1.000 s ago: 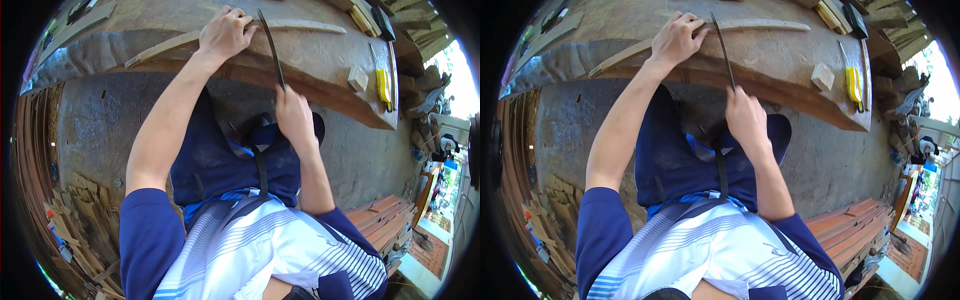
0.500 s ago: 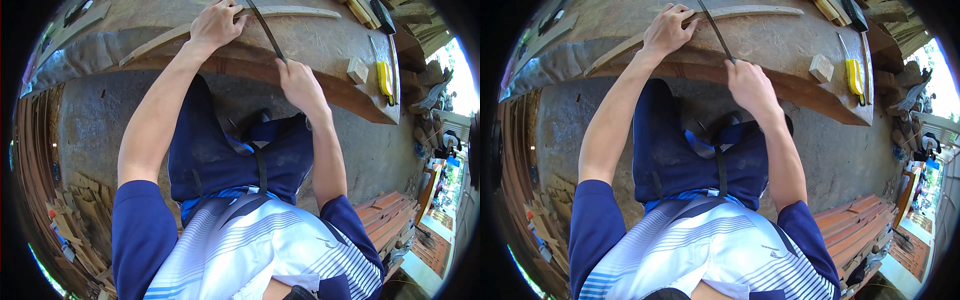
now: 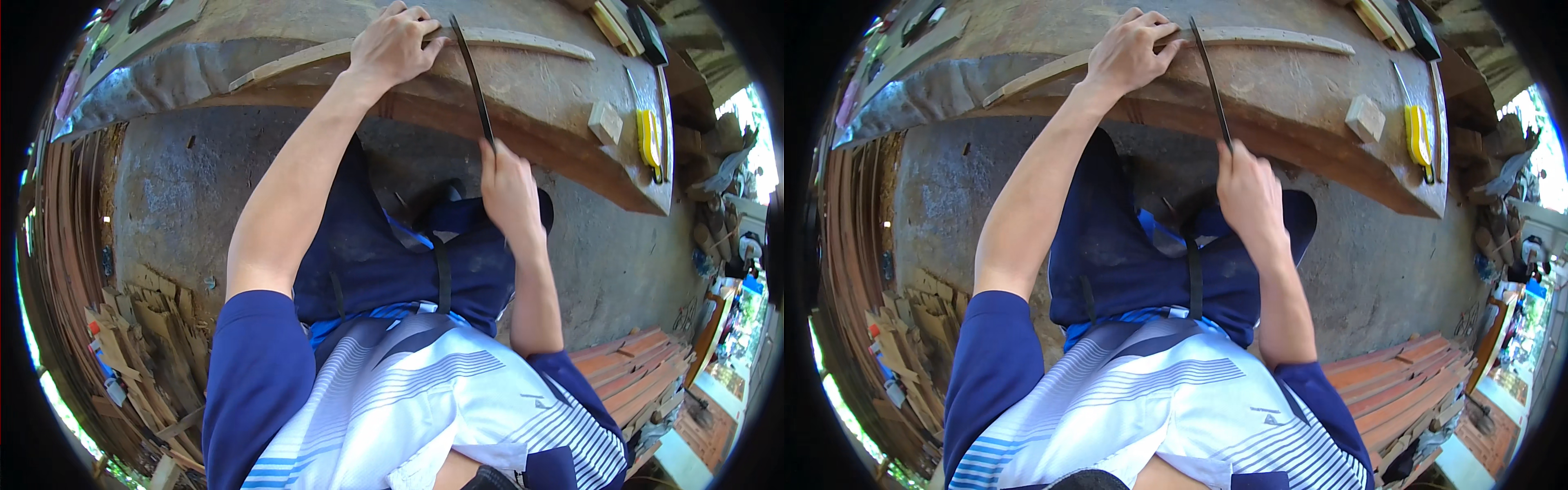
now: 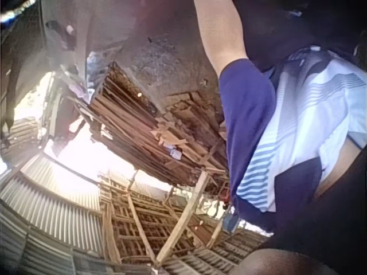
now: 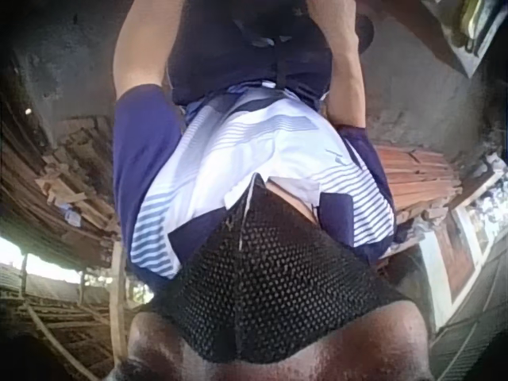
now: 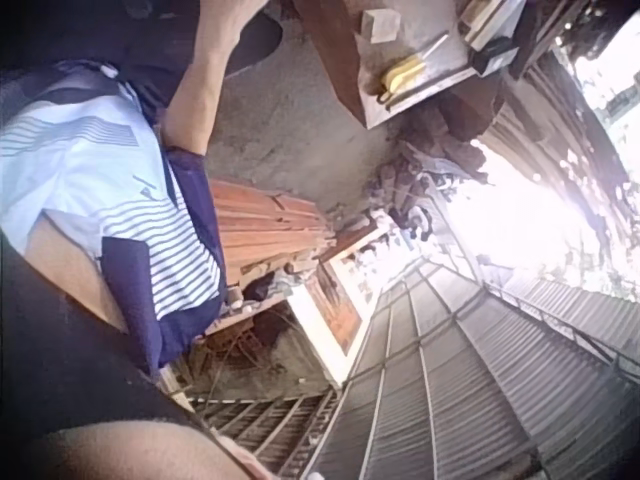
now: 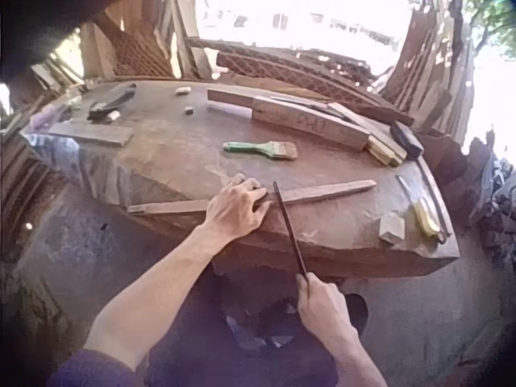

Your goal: Shaping and smoothing a curved piece of wood using a hand rasp on a workbench.

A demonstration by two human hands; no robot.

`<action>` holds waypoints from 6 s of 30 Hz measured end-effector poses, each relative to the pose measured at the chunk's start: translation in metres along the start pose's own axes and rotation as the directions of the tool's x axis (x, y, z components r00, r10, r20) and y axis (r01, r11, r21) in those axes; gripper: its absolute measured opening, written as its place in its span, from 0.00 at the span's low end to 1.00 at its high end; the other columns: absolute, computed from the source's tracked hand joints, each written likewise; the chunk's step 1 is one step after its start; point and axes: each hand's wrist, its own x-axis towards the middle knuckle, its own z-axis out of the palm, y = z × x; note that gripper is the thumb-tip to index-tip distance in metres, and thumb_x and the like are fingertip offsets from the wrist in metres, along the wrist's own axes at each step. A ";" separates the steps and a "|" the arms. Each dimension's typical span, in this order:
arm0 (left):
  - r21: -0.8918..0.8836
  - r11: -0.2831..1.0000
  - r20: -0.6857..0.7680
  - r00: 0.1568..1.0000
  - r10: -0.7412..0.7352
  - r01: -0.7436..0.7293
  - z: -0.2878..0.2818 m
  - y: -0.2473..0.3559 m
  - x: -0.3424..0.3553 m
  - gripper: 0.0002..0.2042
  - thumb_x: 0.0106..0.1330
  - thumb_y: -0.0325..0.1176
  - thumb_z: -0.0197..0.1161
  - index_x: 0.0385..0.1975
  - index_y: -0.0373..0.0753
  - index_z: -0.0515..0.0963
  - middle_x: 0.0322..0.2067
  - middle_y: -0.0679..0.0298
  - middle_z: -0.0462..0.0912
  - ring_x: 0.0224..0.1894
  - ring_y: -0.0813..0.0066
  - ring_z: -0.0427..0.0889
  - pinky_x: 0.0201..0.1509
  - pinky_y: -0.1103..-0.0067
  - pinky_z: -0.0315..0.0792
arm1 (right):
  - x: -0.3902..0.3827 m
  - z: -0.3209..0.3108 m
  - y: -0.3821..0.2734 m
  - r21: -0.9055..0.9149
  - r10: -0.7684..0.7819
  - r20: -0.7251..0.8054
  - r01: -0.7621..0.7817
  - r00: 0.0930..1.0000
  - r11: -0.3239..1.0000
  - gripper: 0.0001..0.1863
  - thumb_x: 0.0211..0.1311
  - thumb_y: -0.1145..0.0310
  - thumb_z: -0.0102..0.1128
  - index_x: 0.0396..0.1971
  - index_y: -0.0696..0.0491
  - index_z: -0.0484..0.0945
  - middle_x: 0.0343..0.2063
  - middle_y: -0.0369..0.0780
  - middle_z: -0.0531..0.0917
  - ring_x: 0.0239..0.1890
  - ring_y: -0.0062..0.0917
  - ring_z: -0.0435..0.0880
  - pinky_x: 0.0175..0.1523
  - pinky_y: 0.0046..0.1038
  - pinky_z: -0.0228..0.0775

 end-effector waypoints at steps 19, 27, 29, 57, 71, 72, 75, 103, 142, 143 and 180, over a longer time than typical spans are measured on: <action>0.056 0.998 -0.052 0.998 -0.023 0.026 0.003 -0.014 0.008 0.15 0.71 0.43 0.66 0.48 0.42 0.89 0.49 0.67 0.88 0.53 0.60 0.82 0.62 0.68 0.78 | 0.014 -0.016 0.006 0.045 -0.100 -0.064 0.103 0.993 0.994 0.20 0.82 0.57 0.48 0.36 0.58 0.79 0.27 0.59 0.85 0.36 0.59 0.85 0.44 0.56 0.77; 0.019 1.000 0.052 0.998 0.022 -0.023 0.005 -0.009 0.002 0.16 0.72 0.45 0.64 0.50 0.45 0.89 0.51 0.68 0.87 0.57 0.63 0.81 0.62 0.67 0.79 | 0.046 0.001 -0.004 -0.089 -0.231 -0.105 0.222 0.967 0.971 0.21 0.82 0.55 0.46 0.39 0.58 0.80 0.31 0.59 0.86 0.37 0.59 0.86 0.45 0.55 0.80; 0.018 1.000 0.033 0.999 0.010 -0.010 0.008 -0.006 0.001 0.15 0.71 0.42 0.66 0.50 0.42 0.88 0.52 0.67 0.87 0.56 0.61 0.81 0.63 0.68 0.77 | 0.064 0.000 -0.016 -0.060 -0.188 -0.119 0.182 0.975 0.981 0.21 0.82 0.55 0.45 0.39 0.57 0.80 0.31 0.59 0.86 0.37 0.59 0.86 0.45 0.55 0.80; -0.055 0.998 -0.084 0.996 0.008 -0.012 -0.002 -0.020 0.006 0.10 0.66 0.34 0.66 0.39 0.34 0.86 0.40 0.50 0.87 0.48 0.48 0.83 0.57 0.61 0.78 | 0.012 -0.004 -0.013 0.000 -0.132 -0.058 0.132 0.990 0.991 0.21 0.82 0.58 0.48 0.33 0.60 0.78 0.27 0.60 0.84 0.34 0.60 0.84 0.43 0.55 0.77; 0.009 0.992 0.029 0.992 -0.126 0.125 -0.011 -0.026 0.010 0.17 0.70 0.48 0.68 0.47 0.42 0.89 0.48 0.63 0.88 0.57 0.60 0.81 0.60 0.64 0.79 | -0.054 -0.050 0.060 0.224 0.084 -0.138 -0.051 0.987 0.973 0.19 0.82 0.61 0.50 0.34 0.61 0.77 0.23 0.59 0.78 0.29 0.59 0.79 0.34 0.49 0.68; -0.012 0.993 0.053 0.992 -0.112 0.113 -0.012 -0.024 0.010 0.17 0.70 0.48 0.69 0.47 0.42 0.89 0.48 0.63 0.88 0.56 0.60 0.81 0.60 0.65 0.79 | -0.054 -0.059 0.064 0.213 0.129 -0.149 -0.095 0.980 0.972 0.19 0.81 0.61 0.51 0.34 0.61 0.77 0.24 0.59 0.80 0.30 0.60 0.81 0.34 0.52 0.69; -0.083 0.995 0.091 0.995 -0.045 0.053 -0.013 -0.029 0.013 0.18 0.66 0.48 0.72 0.45 0.40 0.89 0.47 0.62 0.88 0.55 0.58 0.81 0.61 0.66 0.77 | -0.050 -0.061 0.060 0.259 0.107 -0.182 -0.057 0.977 0.964 0.20 0.82 0.60 0.51 0.34 0.61 0.76 0.22 0.57 0.76 0.28 0.58 0.76 0.33 0.48 0.67; -0.184 0.971 0.237 0.966 -0.107 0.152 -0.025 0.004 0.009 0.18 0.62 0.49 0.76 0.39 0.40 0.84 0.42 0.61 0.87 0.51 0.58 0.84 0.60 0.66 0.76 | 0.024 -0.005 -0.035 -0.116 -0.146 -0.180 0.126 0.973 0.985 0.15 0.80 0.64 0.46 0.37 0.59 0.75 0.20 0.54 0.86 0.25 0.50 0.89 0.34 0.48 0.81; -0.118 0.986 0.048 0.993 -0.109 0.114 -0.019 -0.006 0.012 0.14 0.62 0.45 0.73 0.39 0.42 0.86 0.42 0.55 0.88 0.50 0.54 0.86 0.58 0.64 0.78 | 0.104 -0.011 -0.048 -0.285 -0.319 -0.150 0.268 0.936 0.920 0.18 0.80 0.63 0.43 0.37 0.59 0.79 0.31 0.57 0.88 0.36 0.51 0.91 0.45 0.48 0.83; -0.130 0.982 0.041 0.990 -0.136 0.140 -0.018 -0.005 0.011 0.13 0.62 0.45 0.73 0.38 0.42 0.86 0.41 0.55 0.88 0.49 0.54 0.86 0.58 0.63 0.78 | 0.106 -0.010 -0.053 -0.279 -0.314 -0.148 0.265 0.938 0.923 0.18 0.80 0.63 0.43 0.38 0.59 0.79 0.31 0.57 0.88 0.37 0.51 0.91 0.46 0.49 0.82; -0.025 0.995 0.018 0.995 -0.099 0.099 -0.020 0.026 0.004 0.15 0.63 0.47 0.72 0.40 0.41 0.89 0.43 0.59 0.87 0.53 0.61 0.83 0.64 0.67 0.73 | 0.001 -0.037 -0.006 -0.285 -0.275 -0.105 0.236 0.956 0.929 0.17 0.80 0.59 0.48 0.33 0.55 0.77 0.22 0.53 0.86 0.28 0.50 0.88 0.36 0.50 0.81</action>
